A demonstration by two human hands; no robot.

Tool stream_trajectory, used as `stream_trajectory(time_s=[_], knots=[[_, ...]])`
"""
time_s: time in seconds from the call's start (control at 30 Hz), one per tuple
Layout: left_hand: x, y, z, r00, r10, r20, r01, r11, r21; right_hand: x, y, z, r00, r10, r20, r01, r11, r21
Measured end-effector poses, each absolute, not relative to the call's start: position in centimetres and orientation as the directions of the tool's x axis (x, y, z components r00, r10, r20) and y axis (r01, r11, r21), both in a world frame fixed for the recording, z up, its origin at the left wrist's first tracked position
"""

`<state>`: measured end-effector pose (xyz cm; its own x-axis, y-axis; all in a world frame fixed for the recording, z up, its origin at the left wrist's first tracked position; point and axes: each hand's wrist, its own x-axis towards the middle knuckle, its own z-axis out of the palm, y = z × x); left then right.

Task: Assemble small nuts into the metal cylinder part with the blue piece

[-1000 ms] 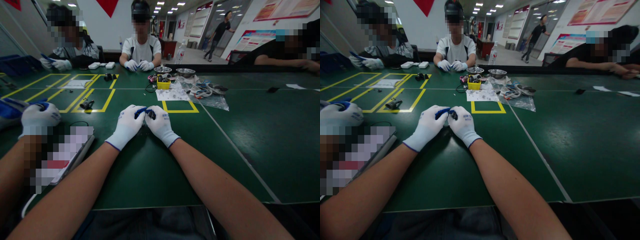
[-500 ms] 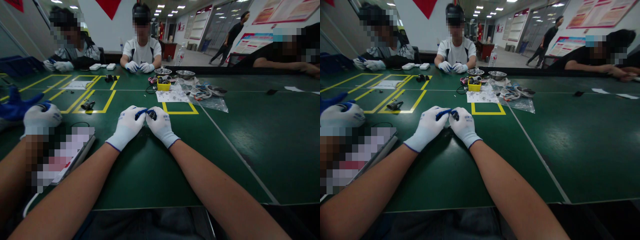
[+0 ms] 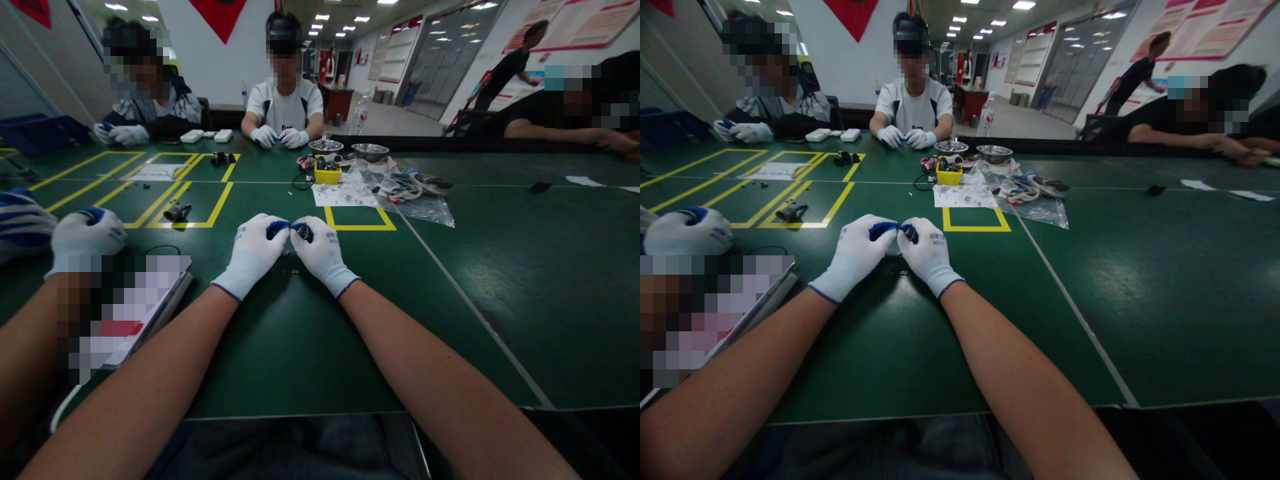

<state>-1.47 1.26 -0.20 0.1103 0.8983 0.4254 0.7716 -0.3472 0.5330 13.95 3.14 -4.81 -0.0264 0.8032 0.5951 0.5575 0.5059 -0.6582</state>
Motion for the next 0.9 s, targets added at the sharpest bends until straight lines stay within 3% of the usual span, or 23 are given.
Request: stream_trajectory(time_s=[0.3, 0.57, 0.9], knots=[[-1.82, 1.76, -0.82, 0.123, 0.907, 0.403, 0.714, -0.363, 0.599, 13.9, 3.21, -4.9, -0.02, 0.811, 0.585, 0.56, 0.494, -0.665], [-1.66, 1.26, -0.66, 0.161, 0.861, 0.483, 0.776, -0.413, 0.477, 13.82, 3.06, -4.62, -0.038, 0.823, 0.567, 0.568, 0.484, -0.665], [-1.8, 1.21, -0.12, 0.016, 0.806, 0.591, 0.739, -0.408, 0.536, 13.84, 3.13, -4.54, 0.008, 0.809, 0.588, 0.513, 0.502, -0.697]])
